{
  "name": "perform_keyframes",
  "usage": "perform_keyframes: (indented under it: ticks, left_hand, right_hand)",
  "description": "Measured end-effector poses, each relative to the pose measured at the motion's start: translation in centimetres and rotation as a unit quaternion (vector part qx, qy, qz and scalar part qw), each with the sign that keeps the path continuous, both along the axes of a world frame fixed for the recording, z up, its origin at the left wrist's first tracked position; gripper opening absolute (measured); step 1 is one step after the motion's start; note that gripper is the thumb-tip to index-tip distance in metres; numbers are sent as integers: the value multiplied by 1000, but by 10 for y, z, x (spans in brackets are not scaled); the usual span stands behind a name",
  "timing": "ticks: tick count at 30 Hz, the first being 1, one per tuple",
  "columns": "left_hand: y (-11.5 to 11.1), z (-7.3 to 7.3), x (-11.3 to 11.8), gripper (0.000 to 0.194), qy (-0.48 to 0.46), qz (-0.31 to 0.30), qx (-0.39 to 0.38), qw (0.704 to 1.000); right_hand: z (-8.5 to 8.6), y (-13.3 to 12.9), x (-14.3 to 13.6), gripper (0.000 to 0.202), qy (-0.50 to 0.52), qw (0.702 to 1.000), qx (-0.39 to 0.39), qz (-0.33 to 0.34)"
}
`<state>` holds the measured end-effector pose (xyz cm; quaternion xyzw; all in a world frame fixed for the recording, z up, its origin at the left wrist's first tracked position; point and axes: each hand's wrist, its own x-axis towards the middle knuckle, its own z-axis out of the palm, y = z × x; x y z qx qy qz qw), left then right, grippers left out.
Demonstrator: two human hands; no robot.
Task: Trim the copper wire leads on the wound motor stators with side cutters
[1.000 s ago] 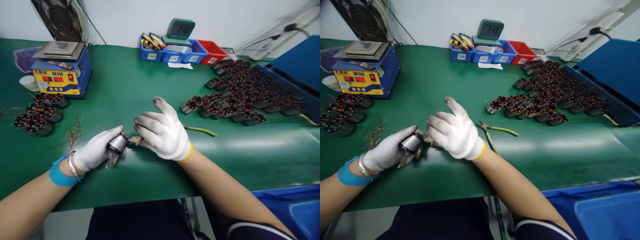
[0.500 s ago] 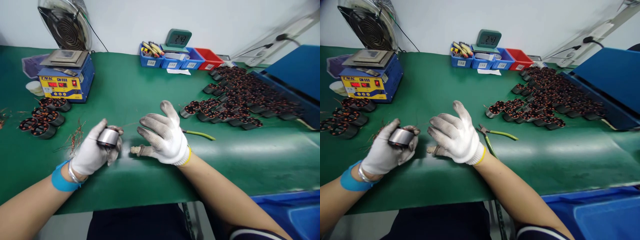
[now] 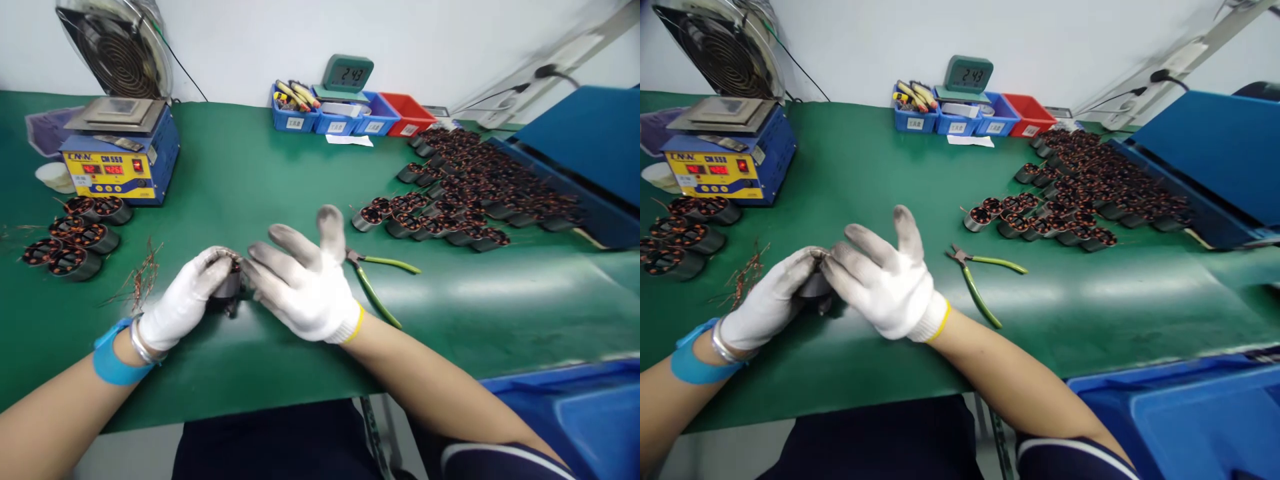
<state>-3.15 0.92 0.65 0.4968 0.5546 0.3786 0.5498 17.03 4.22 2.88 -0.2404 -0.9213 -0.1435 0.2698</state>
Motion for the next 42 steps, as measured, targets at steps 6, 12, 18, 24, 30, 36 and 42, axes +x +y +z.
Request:
perform_keyframes:
  ticks: [6,12,18,24,30,36,42]
  left_hand:
    - [-2,-3,3,51,284,-14,109,953]
    - [3,1,5,39,439,-5,65,896]
    - [10,5,3,34,470,-29,71,879]
    - [11,5,-2,21,383,-67,37,920]
    - [11,4,-6,17,318,-45,1,947]
    - [12,-4,-6,21,289,-35,15,957]
    - [13,-7,-5,21,266,-22,24,963]
  right_hand:
    - [-4,14,-12,45,-132,977,-158,-57]
    - [4,37,31,26,-134,967,-187,-112]
    - [2,9,102,42,-85,936,-197,-279]
    - [-29,-44,111,40,-125,873,-271,-386]
    - [-32,-40,83,104,-124,888,-290,-335]
    - [-12,-30,97,96,-216,846,-364,-324]
    - [2,-49,63,50,-299,858,-264,-322]
